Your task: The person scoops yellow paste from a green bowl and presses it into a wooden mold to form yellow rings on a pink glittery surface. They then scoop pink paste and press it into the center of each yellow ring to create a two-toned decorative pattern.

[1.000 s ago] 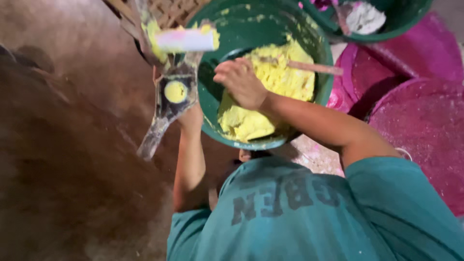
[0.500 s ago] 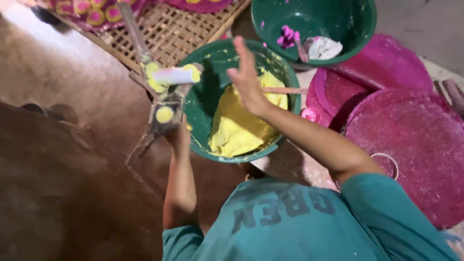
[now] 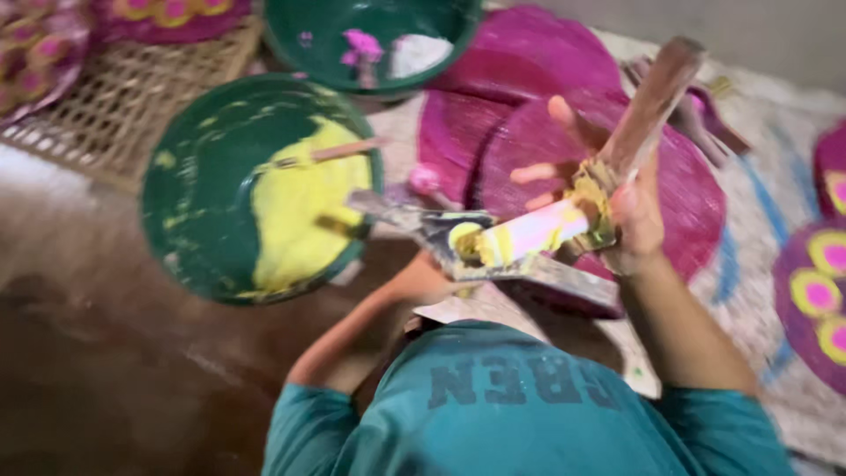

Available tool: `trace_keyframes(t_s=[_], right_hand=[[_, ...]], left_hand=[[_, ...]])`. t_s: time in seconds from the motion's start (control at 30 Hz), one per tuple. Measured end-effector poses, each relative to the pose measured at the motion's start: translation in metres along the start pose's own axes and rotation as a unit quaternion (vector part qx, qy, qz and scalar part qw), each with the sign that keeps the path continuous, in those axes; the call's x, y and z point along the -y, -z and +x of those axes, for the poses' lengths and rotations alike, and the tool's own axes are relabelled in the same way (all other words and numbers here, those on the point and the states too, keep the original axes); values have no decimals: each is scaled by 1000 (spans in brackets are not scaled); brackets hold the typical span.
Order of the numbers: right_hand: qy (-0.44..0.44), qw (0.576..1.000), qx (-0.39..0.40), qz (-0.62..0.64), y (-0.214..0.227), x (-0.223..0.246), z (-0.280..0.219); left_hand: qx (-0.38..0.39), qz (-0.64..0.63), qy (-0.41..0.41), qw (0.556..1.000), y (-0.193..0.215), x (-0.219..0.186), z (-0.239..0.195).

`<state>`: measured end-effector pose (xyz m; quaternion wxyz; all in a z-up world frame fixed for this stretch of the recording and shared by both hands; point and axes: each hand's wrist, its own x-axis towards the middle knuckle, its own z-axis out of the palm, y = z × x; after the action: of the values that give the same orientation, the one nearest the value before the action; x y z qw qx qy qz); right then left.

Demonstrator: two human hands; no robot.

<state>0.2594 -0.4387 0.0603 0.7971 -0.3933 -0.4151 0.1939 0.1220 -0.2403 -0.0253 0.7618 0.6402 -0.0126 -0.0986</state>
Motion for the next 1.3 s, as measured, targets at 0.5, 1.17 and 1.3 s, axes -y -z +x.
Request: trace_keyframes(t_s=[0.5, 1.17, 1.3], right_hand=[[66, 859, 113, -494, 66, 85, -98], [-659, 704, 218, -150, 220, 54, -109], [-620, 661, 243, -345, 204, 50, -69]], left_hand=[[75, 119, -56, 989, -121, -15, 68], [80, -489, -365, 788, -49, 46, 164], [47, -532, -392, 749, -26, 60, 177]])
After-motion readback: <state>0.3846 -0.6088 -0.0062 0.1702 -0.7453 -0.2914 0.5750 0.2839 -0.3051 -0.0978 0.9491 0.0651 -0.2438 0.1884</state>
